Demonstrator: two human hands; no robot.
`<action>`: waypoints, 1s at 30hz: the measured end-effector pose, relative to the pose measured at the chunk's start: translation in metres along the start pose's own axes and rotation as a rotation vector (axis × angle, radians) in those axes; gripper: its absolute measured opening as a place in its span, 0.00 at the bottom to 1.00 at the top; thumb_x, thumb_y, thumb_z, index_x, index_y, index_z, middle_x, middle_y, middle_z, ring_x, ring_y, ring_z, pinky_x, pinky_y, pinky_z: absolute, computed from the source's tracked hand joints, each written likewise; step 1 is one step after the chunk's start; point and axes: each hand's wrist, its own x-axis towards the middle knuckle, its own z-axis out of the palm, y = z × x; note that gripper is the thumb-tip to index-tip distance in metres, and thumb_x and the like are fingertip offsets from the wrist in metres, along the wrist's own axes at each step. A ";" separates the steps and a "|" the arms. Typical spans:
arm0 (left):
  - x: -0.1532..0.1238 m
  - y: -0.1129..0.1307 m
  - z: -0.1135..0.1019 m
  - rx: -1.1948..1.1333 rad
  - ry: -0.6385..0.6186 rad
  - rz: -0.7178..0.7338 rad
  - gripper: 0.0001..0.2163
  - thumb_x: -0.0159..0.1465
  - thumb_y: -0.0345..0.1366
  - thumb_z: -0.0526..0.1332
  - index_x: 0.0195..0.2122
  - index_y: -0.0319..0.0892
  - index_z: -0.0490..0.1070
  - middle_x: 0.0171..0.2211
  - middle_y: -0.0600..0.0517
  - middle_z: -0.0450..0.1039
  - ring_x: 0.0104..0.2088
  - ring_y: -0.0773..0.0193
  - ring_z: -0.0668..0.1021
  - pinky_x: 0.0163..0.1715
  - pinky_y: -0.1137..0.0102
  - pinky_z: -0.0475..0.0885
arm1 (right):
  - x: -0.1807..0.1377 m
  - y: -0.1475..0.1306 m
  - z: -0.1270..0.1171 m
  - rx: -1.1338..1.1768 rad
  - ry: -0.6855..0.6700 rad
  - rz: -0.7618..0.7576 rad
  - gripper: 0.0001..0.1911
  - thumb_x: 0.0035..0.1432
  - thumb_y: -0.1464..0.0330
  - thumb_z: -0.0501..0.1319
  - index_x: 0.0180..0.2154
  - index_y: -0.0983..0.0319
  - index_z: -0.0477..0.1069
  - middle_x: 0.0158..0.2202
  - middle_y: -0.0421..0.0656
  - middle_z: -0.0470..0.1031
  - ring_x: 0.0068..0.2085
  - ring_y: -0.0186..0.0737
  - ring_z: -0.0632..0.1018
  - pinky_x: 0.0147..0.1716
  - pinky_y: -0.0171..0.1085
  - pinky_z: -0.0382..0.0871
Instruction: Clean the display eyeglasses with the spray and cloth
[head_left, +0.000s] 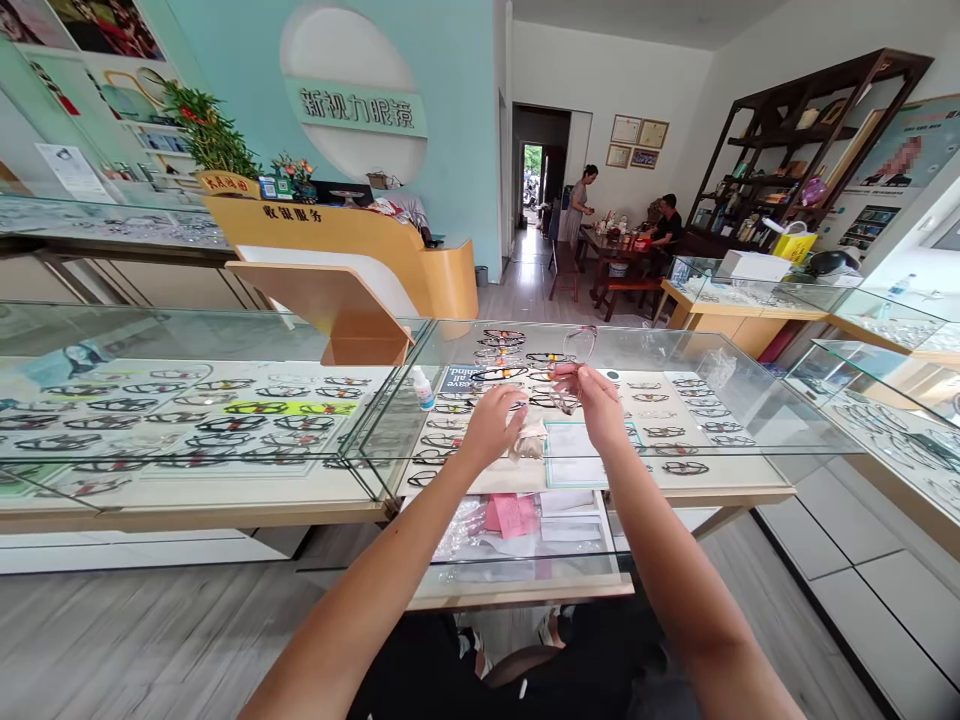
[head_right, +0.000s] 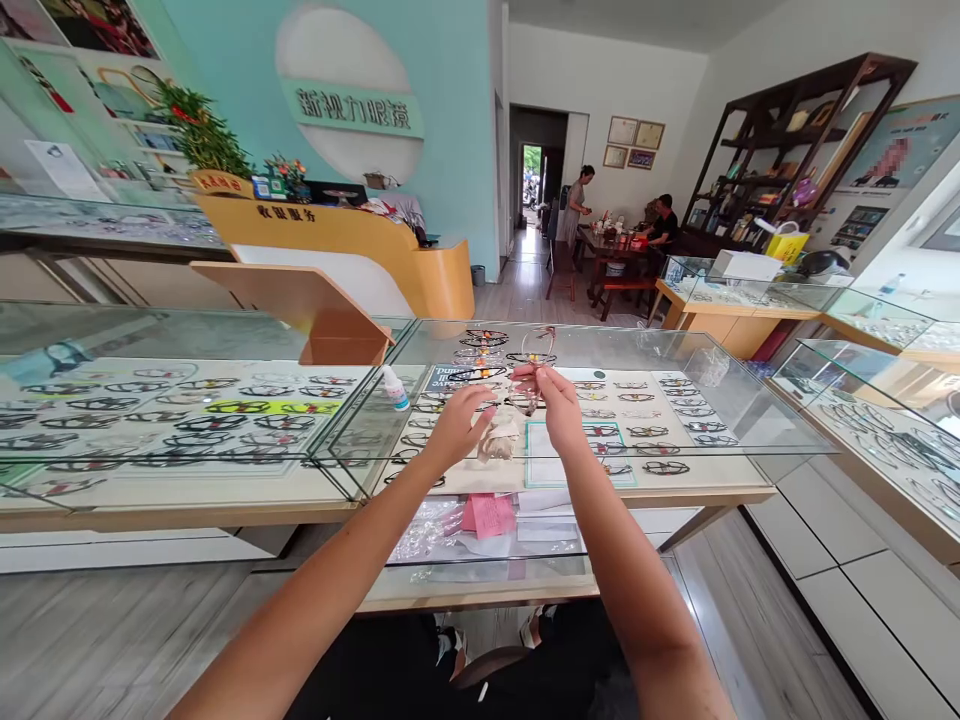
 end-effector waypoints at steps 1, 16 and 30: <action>0.003 0.005 -0.011 -0.010 0.053 0.013 0.19 0.77 0.45 0.55 0.62 0.43 0.74 0.62 0.41 0.76 0.65 0.48 0.75 0.68 0.47 0.68 | 0.000 -0.011 -0.003 0.013 -0.066 0.023 0.21 0.65 0.49 0.64 0.42 0.59 0.83 0.42 0.47 0.85 0.42 0.46 0.81 0.46 0.44 0.74; -0.011 0.088 -0.118 -0.129 0.121 0.199 0.32 0.65 0.53 0.74 0.67 0.52 0.69 0.56 0.46 0.79 0.57 0.50 0.81 0.60 0.53 0.76 | 0.010 -0.093 0.000 -0.241 -0.860 0.467 0.23 0.63 0.51 0.68 0.32 0.64 0.85 0.32 0.48 0.85 0.36 0.44 0.83 0.44 0.41 0.73; -0.014 0.102 -0.147 -0.009 0.483 0.230 0.26 0.63 0.54 0.74 0.57 0.49 0.75 0.50 0.46 0.79 0.49 0.53 0.82 0.51 0.57 0.81 | -0.026 -0.105 -0.003 -0.534 -0.256 -0.259 0.30 0.68 0.48 0.67 0.65 0.50 0.71 0.62 0.48 0.78 0.63 0.51 0.77 0.62 0.51 0.72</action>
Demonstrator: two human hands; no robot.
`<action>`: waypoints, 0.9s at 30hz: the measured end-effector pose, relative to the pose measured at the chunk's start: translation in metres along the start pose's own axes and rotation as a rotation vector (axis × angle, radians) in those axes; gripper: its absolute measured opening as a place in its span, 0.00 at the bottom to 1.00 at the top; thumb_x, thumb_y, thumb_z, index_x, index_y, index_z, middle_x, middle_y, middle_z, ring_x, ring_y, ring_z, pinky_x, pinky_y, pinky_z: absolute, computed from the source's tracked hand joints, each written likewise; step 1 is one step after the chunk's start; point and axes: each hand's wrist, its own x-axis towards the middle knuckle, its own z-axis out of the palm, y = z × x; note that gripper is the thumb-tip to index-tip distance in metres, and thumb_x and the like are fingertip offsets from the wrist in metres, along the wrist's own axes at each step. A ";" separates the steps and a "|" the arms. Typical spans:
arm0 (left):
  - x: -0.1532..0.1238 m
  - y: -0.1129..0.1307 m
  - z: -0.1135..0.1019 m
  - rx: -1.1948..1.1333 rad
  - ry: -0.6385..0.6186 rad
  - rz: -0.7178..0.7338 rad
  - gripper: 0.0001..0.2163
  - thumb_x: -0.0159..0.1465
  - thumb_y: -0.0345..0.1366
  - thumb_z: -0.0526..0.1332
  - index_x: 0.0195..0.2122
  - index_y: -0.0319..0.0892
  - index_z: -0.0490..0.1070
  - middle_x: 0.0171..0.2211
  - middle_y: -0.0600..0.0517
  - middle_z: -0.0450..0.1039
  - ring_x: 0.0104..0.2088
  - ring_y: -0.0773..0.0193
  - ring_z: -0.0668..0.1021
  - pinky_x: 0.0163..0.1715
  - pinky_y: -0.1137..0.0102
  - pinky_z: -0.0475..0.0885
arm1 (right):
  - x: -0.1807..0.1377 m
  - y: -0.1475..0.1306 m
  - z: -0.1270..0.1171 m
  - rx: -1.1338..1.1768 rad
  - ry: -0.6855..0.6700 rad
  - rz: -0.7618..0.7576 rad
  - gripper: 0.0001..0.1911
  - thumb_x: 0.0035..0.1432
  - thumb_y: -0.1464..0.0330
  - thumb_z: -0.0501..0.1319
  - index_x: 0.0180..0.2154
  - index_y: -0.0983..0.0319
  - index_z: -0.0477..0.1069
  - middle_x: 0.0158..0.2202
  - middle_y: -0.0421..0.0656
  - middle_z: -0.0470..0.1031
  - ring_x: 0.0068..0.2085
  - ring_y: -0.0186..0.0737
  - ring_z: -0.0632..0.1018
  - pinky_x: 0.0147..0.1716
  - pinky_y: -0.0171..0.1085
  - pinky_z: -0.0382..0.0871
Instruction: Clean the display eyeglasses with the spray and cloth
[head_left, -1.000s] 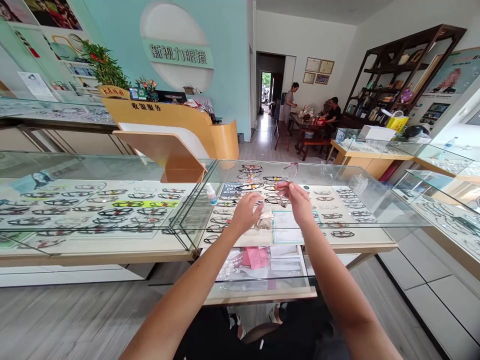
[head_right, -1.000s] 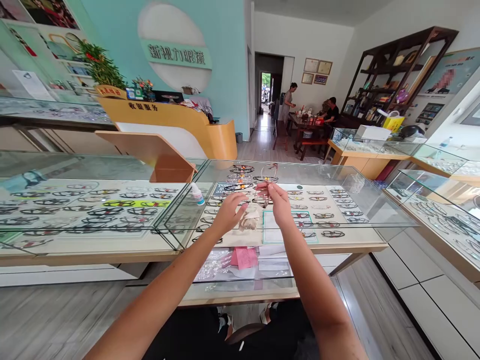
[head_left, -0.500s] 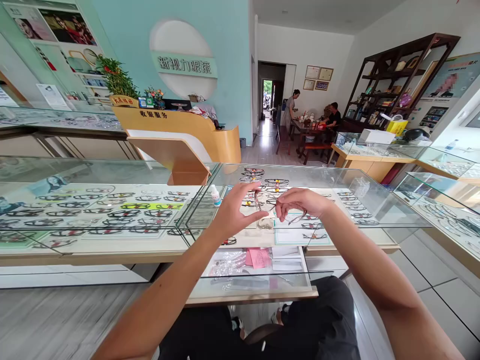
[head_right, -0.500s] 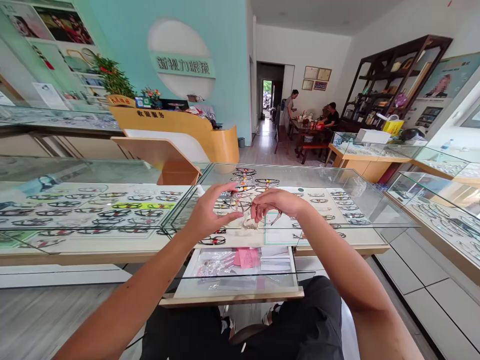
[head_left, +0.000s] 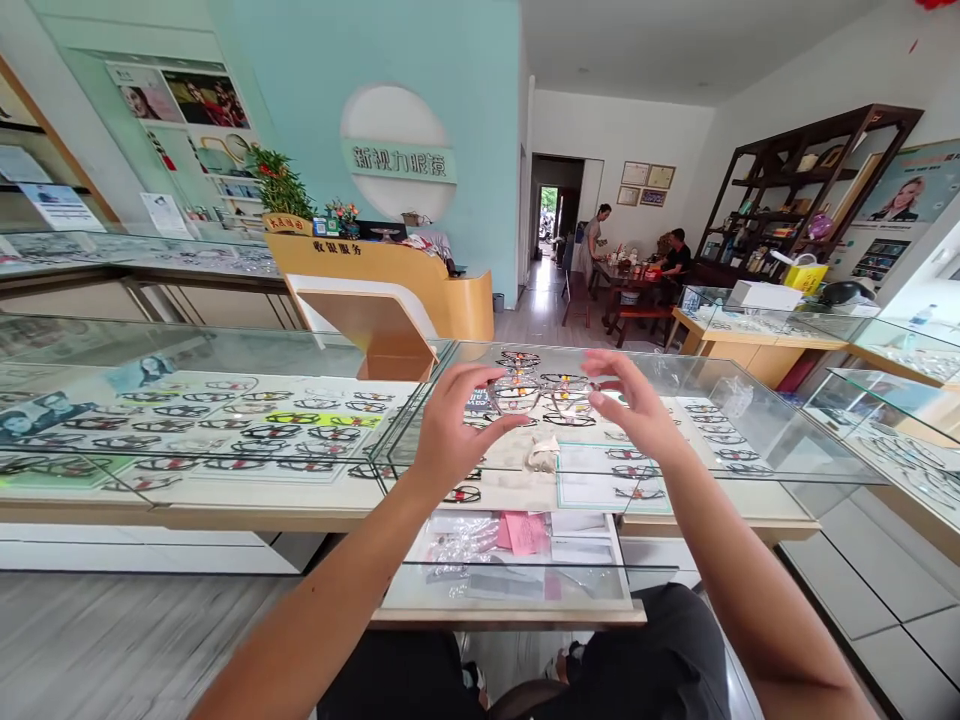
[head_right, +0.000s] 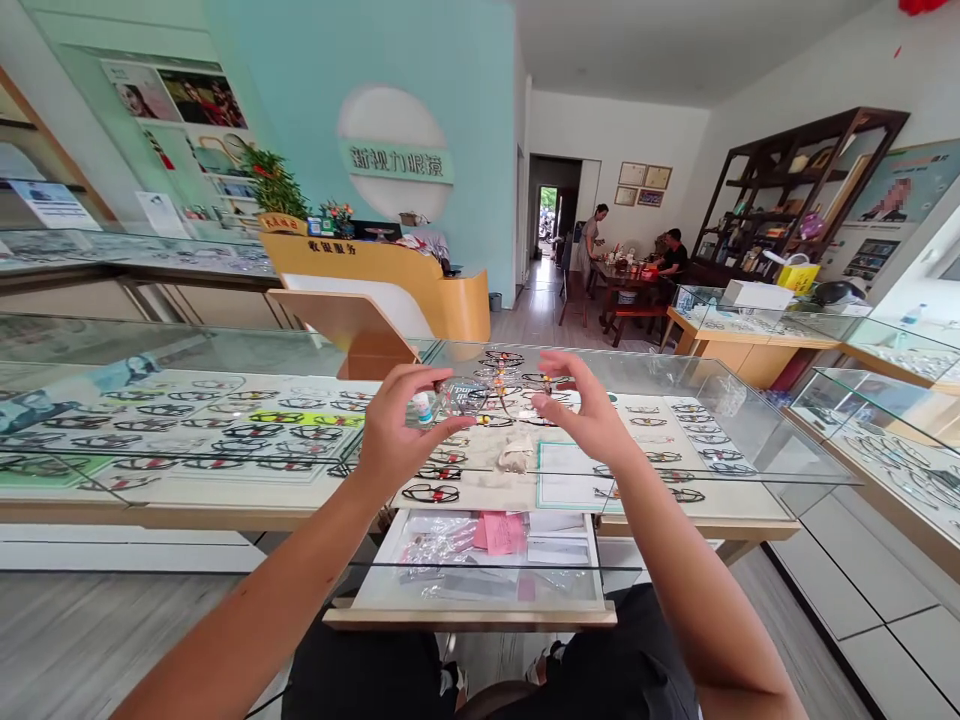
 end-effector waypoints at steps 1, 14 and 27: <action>0.007 0.001 -0.002 0.019 0.036 0.008 0.26 0.62 0.55 0.74 0.57 0.50 0.75 0.50 0.46 0.78 0.49 0.53 0.82 0.51 0.56 0.82 | 0.000 -0.002 0.003 -0.054 0.075 -0.075 0.33 0.66 0.50 0.69 0.67 0.50 0.67 0.64 0.49 0.75 0.64 0.52 0.76 0.63 0.53 0.72; 0.142 0.033 -0.033 0.021 0.303 0.388 0.31 0.60 0.59 0.75 0.61 0.55 0.73 0.51 0.48 0.75 0.52 0.53 0.79 0.51 0.54 0.81 | 0.063 -0.100 -0.024 -0.471 0.485 -0.622 0.34 0.66 0.51 0.70 0.68 0.49 0.66 0.61 0.50 0.74 0.59 0.57 0.78 0.51 0.57 0.82; 0.169 0.050 -0.022 -0.078 0.344 0.332 0.35 0.64 0.63 0.69 0.68 0.58 0.64 0.62 0.44 0.72 0.65 0.45 0.77 0.56 0.50 0.82 | 0.070 -0.128 -0.038 -0.511 0.605 -0.742 0.33 0.70 0.55 0.66 0.71 0.47 0.61 0.65 0.51 0.71 0.64 0.60 0.76 0.46 0.59 0.85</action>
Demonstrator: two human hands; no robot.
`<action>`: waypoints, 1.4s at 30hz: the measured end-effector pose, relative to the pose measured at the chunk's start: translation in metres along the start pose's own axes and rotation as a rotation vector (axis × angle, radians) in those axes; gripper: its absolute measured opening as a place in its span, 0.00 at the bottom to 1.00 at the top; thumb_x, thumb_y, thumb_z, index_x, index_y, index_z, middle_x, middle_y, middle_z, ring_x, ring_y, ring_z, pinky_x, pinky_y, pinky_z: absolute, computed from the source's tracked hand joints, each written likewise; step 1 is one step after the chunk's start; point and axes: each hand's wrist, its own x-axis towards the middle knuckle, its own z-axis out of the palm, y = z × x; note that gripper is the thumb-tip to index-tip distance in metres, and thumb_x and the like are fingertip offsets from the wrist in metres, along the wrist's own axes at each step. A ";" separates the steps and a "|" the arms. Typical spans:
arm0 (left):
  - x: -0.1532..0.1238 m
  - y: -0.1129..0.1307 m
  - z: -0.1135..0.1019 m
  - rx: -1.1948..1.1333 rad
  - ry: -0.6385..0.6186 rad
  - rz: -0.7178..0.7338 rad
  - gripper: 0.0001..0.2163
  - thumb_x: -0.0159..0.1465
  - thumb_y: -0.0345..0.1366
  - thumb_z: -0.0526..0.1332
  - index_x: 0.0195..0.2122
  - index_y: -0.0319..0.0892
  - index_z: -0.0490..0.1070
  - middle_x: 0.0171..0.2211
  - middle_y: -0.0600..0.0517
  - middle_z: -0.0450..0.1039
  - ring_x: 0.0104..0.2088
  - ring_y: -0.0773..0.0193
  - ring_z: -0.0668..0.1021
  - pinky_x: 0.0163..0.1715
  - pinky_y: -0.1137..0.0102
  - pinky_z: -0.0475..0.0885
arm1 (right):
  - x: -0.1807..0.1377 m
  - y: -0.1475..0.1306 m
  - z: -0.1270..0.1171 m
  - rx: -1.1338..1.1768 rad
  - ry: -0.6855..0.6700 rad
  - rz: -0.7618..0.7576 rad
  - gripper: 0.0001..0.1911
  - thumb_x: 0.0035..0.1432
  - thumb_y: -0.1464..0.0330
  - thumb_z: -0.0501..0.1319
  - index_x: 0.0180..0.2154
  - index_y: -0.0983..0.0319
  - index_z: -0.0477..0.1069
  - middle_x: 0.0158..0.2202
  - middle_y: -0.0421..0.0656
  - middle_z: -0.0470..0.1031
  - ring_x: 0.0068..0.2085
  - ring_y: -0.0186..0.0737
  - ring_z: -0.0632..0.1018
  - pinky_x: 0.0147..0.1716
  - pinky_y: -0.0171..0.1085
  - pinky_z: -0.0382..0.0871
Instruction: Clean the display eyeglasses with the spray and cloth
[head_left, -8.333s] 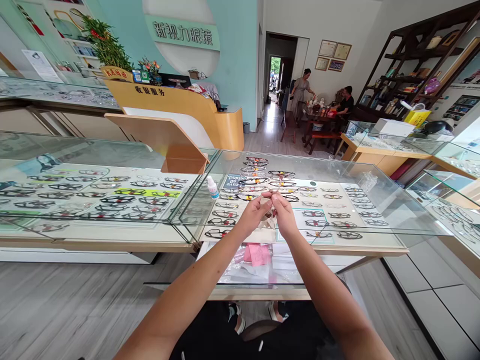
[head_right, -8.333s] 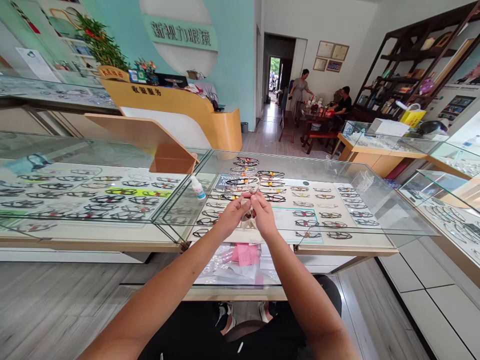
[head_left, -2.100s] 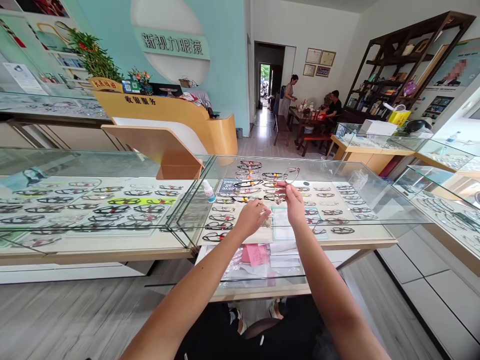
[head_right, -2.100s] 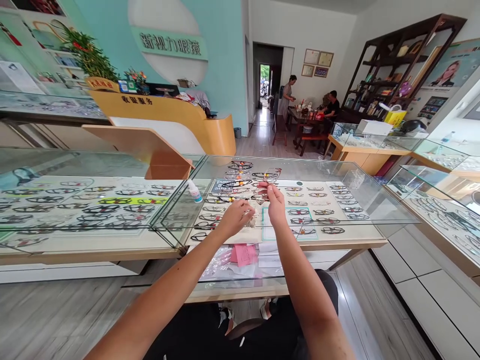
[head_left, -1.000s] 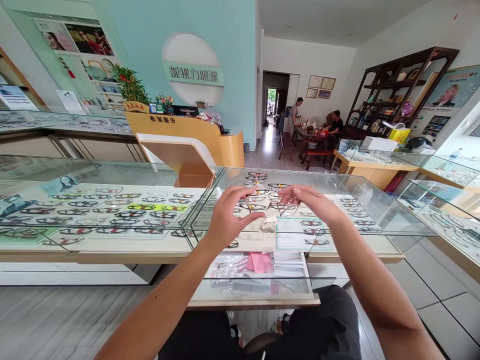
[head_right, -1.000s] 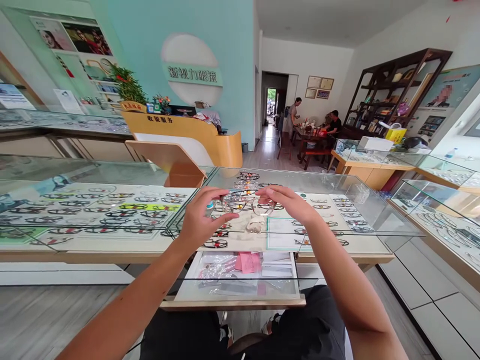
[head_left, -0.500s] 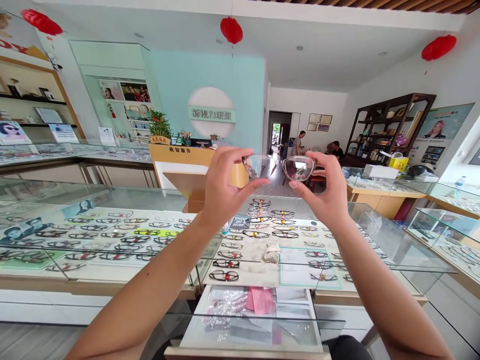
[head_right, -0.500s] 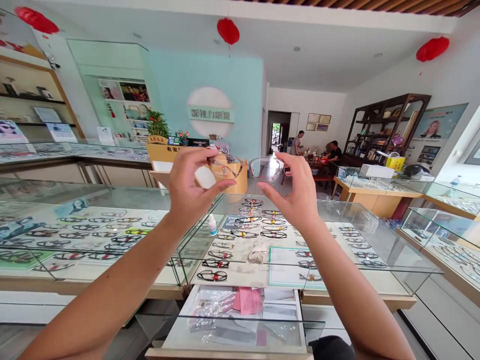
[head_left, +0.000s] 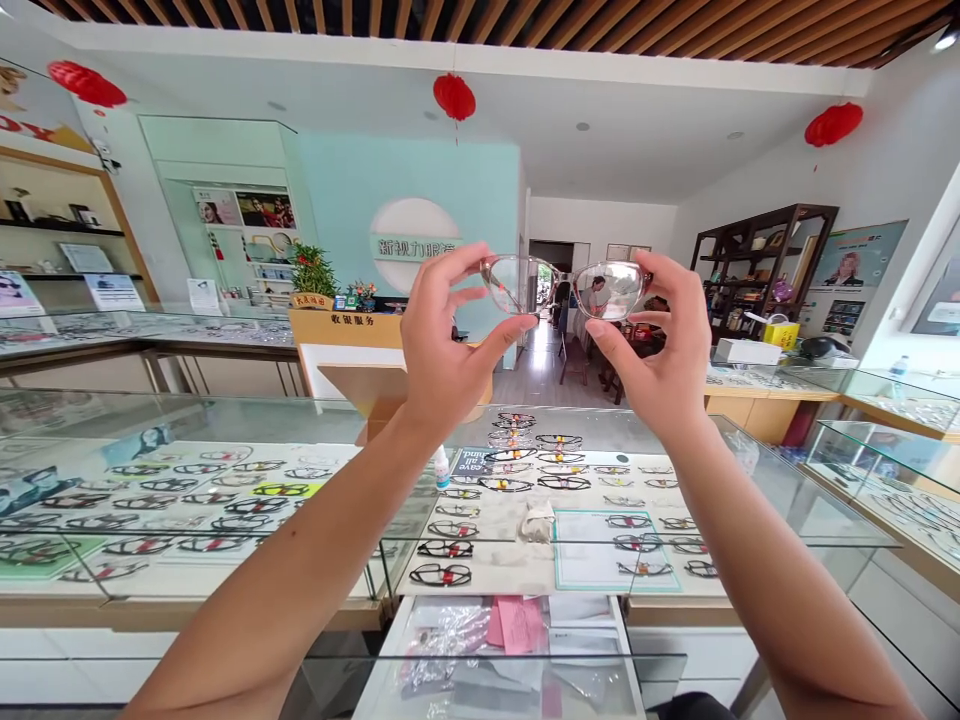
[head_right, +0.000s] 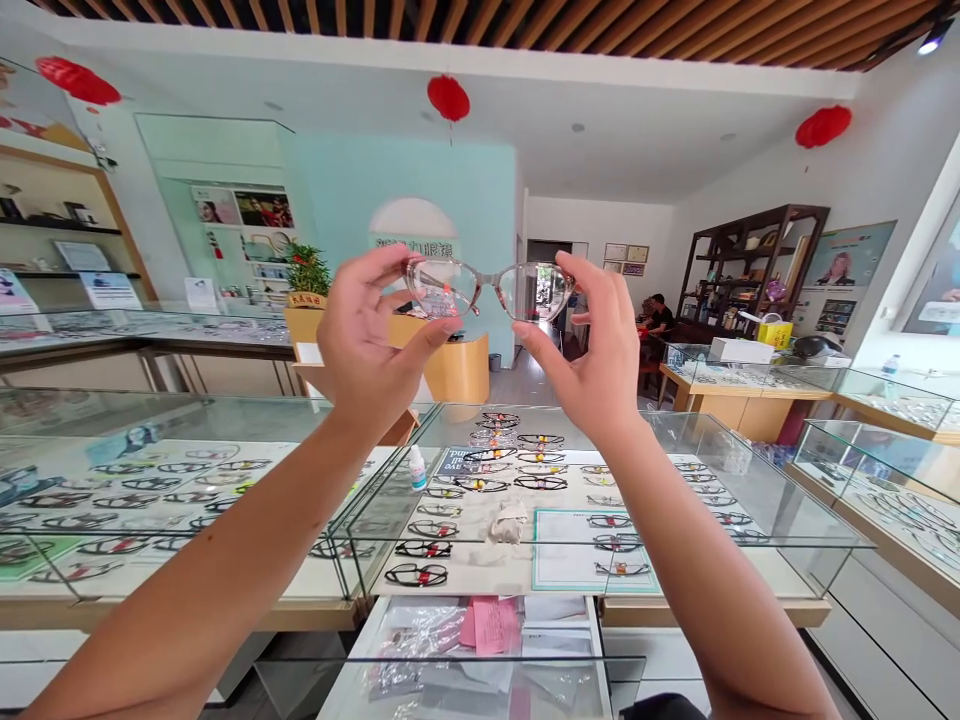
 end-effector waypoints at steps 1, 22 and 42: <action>0.000 0.001 0.000 -0.008 0.003 0.003 0.35 0.64 0.62 0.70 0.68 0.59 0.64 0.62 0.44 0.73 0.65 0.45 0.77 0.57 0.50 0.82 | 0.000 -0.001 0.000 0.000 0.003 -0.003 0.33 0.70 0.55 0.66 0.71 0.47 0.61 0.66 0.51 0.71 0.65 0.61 0.75 0.47 0.59 0.85; 0.000 0.011 0.002 0.053 0.042 0.020 0.32 0.65 0.60 0.70 0.67 0.57 0.68 0.57 0.45 0.76 0.59 0.48 0.80 0.50 0.53 0.81 | -0.010 0.005 0.004 0.083 -0.018 0.113 0.35 0.72 0.50 0.62 0.74 0.46 0.54 0.66 0.52 0.70 0.62 0.59 0.77 0.50 0.60 0.82; -0.101 -0.010 0.004 0.090 -0.007 -0.319 0.26 0.66 0.55 0.72 0.61 0.49 0.74 0.51 0.46 0.79 0.50 0.56 0.82 0.45 0.60 0.79 | -0.098 0.009 0.050 0.189 -0.125 0.551 0.32 0.67 0.51 0.67 0.67 0.51 0.65 0.59 0.50 0.77 0.53 0.51 0.78 0.51 0.52 0.75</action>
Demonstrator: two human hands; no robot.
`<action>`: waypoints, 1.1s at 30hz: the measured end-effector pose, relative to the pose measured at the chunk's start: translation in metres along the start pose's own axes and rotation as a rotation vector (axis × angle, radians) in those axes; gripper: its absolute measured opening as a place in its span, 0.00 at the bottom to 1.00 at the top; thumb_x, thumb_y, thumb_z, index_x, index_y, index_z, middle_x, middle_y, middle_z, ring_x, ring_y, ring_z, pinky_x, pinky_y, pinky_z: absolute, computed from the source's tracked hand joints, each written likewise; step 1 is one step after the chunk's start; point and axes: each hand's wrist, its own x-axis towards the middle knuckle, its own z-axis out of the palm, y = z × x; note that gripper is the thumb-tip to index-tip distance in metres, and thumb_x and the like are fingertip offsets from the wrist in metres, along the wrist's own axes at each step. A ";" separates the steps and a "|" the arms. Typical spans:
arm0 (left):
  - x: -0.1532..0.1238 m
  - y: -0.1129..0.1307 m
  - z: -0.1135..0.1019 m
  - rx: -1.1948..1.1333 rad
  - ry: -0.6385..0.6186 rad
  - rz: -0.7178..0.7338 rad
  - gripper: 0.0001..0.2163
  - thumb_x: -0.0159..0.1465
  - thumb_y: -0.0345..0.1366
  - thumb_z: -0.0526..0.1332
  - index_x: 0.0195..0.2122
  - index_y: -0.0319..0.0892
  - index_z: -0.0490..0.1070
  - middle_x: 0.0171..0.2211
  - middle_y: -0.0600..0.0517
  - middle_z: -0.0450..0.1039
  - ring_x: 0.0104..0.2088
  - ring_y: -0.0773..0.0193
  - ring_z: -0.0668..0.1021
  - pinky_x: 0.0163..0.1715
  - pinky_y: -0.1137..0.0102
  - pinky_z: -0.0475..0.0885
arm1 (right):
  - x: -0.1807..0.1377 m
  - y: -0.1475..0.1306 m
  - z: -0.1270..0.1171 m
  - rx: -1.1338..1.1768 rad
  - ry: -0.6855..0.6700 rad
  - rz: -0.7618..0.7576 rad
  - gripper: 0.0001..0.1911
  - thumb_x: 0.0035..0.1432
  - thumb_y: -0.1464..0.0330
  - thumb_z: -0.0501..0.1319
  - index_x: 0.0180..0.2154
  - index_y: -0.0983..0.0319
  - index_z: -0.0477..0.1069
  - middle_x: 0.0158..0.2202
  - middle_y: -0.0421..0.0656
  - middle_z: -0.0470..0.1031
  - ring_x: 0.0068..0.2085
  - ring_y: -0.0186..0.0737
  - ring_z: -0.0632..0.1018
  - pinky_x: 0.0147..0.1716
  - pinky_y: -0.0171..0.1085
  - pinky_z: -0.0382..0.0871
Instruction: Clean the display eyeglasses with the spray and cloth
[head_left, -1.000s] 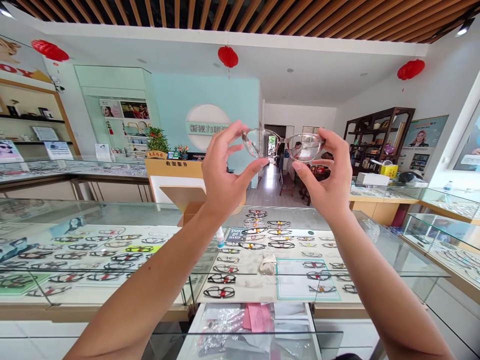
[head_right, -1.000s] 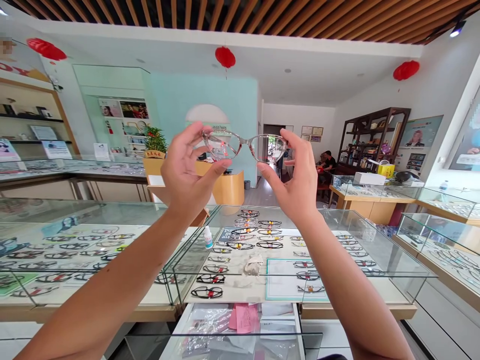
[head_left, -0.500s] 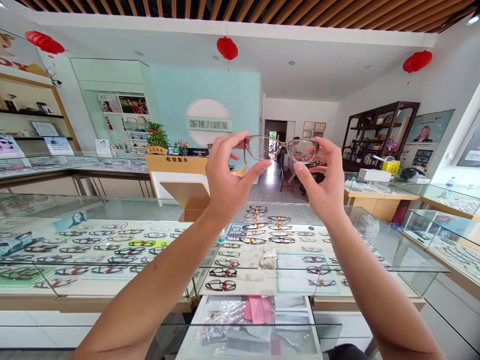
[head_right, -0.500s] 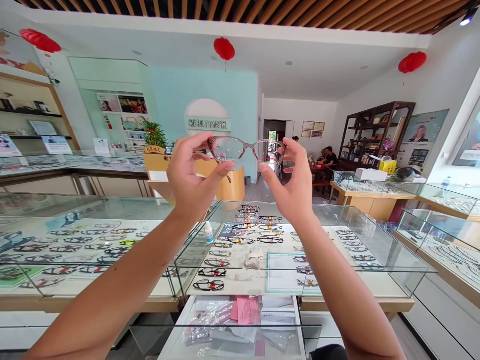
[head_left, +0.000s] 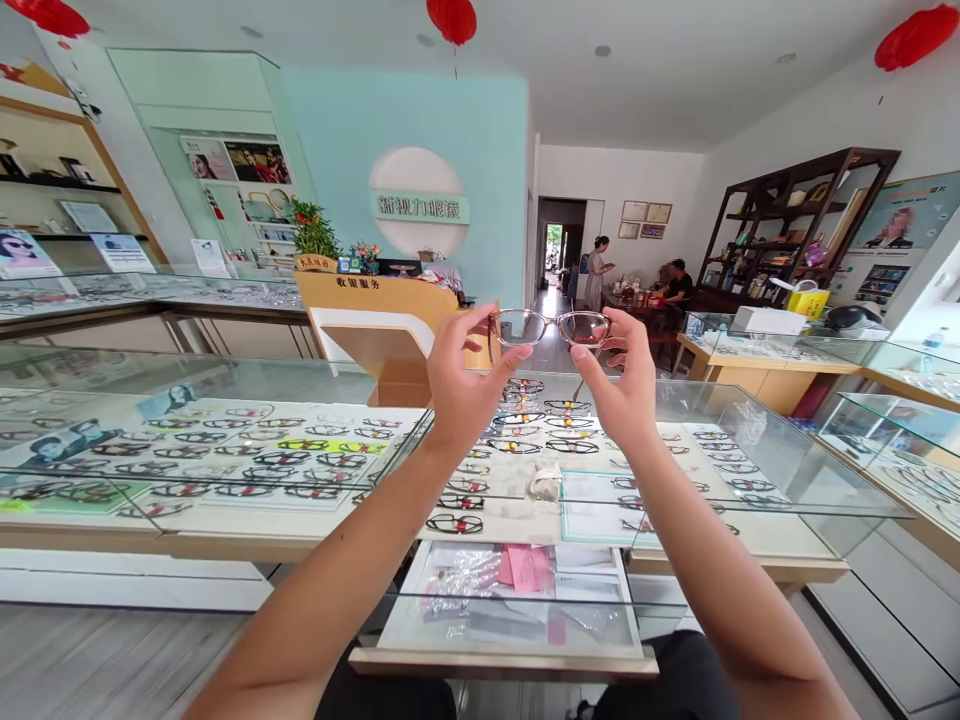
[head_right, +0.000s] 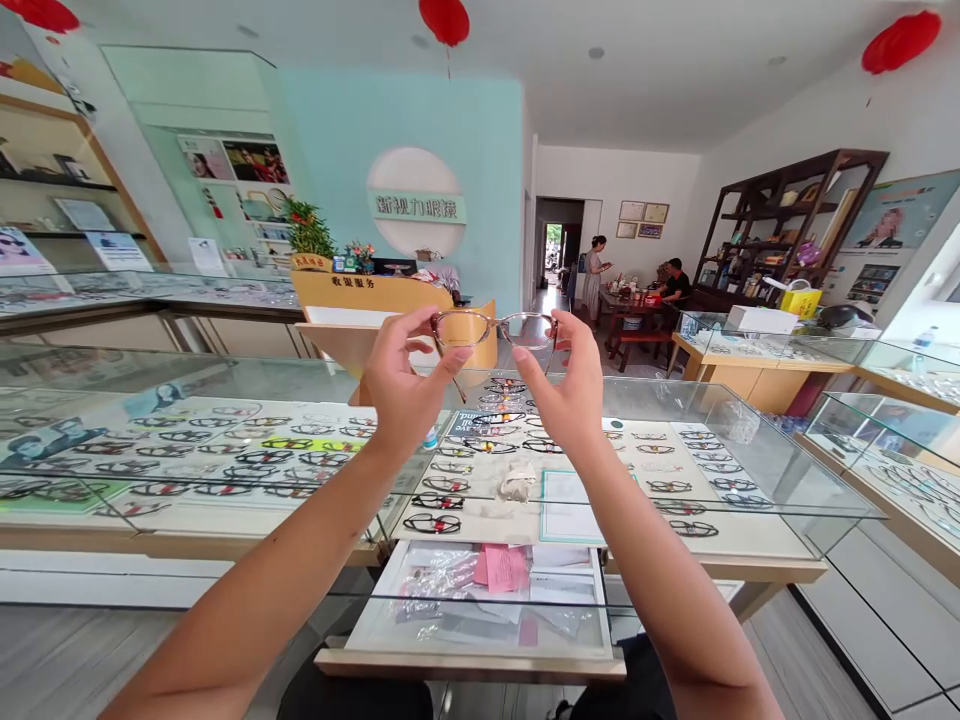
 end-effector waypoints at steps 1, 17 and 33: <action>-0.007 -0.004 0.000 -0.003 -0.002 -0.016 0.26 0.66 0.54 0.72 0.60 0.48 0.74 0.51 0.46 0.79 0.49 0.56 0.82 0.45 0.60 0.78 | -0.006 0.005 0.004 0.001 -0.004 0.013 0.31 0.67 0.51 0.67 0.66 0.51 0.65 0.58 0.50 0.77 0.52 0.50 0.78 0.50 0.51 0.75; -0.080 -0.067 0.018 -0.095 -0.061 -0.157 0.28 0.65 0.56 0.72 0.60 0.48 0.75 0.51 0.46 0.77 0.49 0.56 0.80 0.45 0.61 0.77 | -0.067 0.072 0.053 -0.130 0.133 -0.052 0.32 0.69 0.52 0.65 0.68 0.54 0.65 0.54 0.50 0.77 0.50 0.50 0.77 0.50 0.52 0.74; -0.094 -0.078 0.029 -0.080 -0.065 -0.230 0.30 0.65 0.62 0.69 0.60 0.47 0.76 0.49 0.45 0.77 0.48 0.56 0.80 0.42 0.63 0.77 | -0.070 0.075 0.053 -0.172 0.151 -0.061 0.30 0.69 0.53 0.65 0.68 0.54 0.66 0.52 0.48 0.77 0.47 0.49 0.76 0.50 0.51 0.72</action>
